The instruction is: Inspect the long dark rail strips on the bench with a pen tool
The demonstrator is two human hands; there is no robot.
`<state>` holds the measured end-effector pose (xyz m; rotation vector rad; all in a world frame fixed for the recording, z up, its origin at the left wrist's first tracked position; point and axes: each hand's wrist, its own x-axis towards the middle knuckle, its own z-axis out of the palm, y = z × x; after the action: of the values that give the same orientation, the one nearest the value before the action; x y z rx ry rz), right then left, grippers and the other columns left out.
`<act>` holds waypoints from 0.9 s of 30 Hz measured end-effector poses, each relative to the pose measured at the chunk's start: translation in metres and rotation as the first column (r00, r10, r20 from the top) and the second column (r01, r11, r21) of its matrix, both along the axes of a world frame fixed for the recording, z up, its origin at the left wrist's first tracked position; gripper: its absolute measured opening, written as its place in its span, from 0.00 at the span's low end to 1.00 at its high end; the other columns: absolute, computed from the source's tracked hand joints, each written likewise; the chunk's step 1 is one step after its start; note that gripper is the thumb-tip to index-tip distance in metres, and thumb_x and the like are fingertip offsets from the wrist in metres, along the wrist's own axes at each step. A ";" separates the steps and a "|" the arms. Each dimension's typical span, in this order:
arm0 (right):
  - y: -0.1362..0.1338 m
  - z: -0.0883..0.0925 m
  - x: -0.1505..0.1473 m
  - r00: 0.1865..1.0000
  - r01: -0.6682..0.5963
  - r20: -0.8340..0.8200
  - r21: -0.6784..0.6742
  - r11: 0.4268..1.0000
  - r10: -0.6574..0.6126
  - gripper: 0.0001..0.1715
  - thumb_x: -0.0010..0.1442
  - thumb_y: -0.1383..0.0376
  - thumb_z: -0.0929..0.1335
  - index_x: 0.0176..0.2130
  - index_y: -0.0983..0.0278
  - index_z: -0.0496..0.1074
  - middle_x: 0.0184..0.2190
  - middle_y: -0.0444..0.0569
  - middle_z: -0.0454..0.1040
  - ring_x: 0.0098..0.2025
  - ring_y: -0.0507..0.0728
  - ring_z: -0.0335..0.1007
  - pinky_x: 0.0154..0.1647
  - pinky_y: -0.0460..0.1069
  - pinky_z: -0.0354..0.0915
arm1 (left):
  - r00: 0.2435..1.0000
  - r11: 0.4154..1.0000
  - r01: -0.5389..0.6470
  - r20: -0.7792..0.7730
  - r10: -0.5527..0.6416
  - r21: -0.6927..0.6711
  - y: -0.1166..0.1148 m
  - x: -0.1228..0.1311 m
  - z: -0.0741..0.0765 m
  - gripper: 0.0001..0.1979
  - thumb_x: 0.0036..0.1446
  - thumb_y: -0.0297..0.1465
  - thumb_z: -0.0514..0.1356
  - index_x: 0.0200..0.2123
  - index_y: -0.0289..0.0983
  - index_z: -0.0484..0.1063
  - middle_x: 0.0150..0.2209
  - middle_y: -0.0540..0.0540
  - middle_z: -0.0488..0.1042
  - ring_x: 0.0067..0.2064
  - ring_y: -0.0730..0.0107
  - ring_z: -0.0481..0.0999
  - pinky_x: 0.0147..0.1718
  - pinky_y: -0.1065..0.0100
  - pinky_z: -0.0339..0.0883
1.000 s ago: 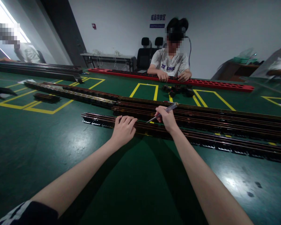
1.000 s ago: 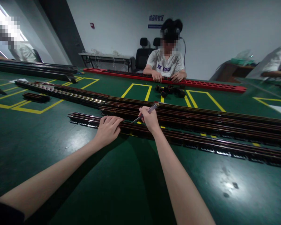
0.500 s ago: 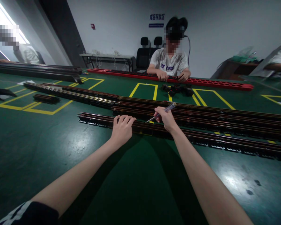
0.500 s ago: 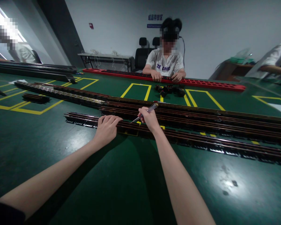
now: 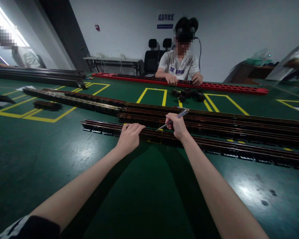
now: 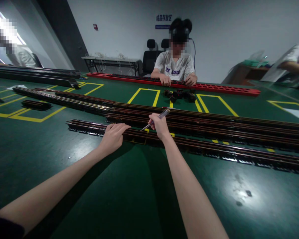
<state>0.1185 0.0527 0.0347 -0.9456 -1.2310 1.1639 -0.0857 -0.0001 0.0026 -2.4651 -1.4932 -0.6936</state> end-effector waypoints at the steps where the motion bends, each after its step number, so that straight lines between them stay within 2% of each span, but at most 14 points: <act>1: 0.000 0.000 0.000 1.000 -0.006 0.004 0.012 1.000 0.006 0.16 0.46 0.65 0.65 0.11 0.64 0.62 0.09 0.40 0.56 0.11 0.45 0.51 0.12 0.43 0.46 | 1.000 1.000 0.003 0.003 -0.003 0.000 0.000 0.000 0.000 0.23 0.54 0.18 0.47 0.50 0.37 0.69 0.50 0.42 0.75 0.54 0.59 0.71 0.53 0.53 0.59; 13: 0.000 -0.002 0.000 0.999 -0.029 0.019 0.064 0.998 0.028 0.18 0.48 0.61 0.65 0.11 0.63 0.63 0.08 0.39 0.55 0.11 0.45 0.50 0.13 0.44 0.46 | 1.000 1.000 -0.007 -0.008 0.007 0.004 -0.001 0.000 0.002 0.22 0.54 0.18 0.48 0.50 0.36 0.69 0.49 0.42 0.76 0.51 0.58 0.72 0.52 0.53 0.60; 27: 0.001 -0.001 0.000 0.998 0.032 -0.055 0.026 0.999 -0.031 0.19 0.47 0.65 0.64 0.09 0.63 0.60 0.07 0.39 0.52 0.10 0.45 0.46 0.12 0.44 0.42 | 1.000 1.000 -0.010 -0.010 0.010 -0.002 0.000 0.000 0.001 0.22 0.53 0.17 0.48 0.49 0.36 0.69 0.48 0.43 0.76 0.51 0.58 0.72 0.51 0.53 0.59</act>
<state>0.1183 0.0536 0.0336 -0.9048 -1.1816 1.1386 -0.0853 -0.0005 0.0040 -2.4572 -1.5029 -0.6768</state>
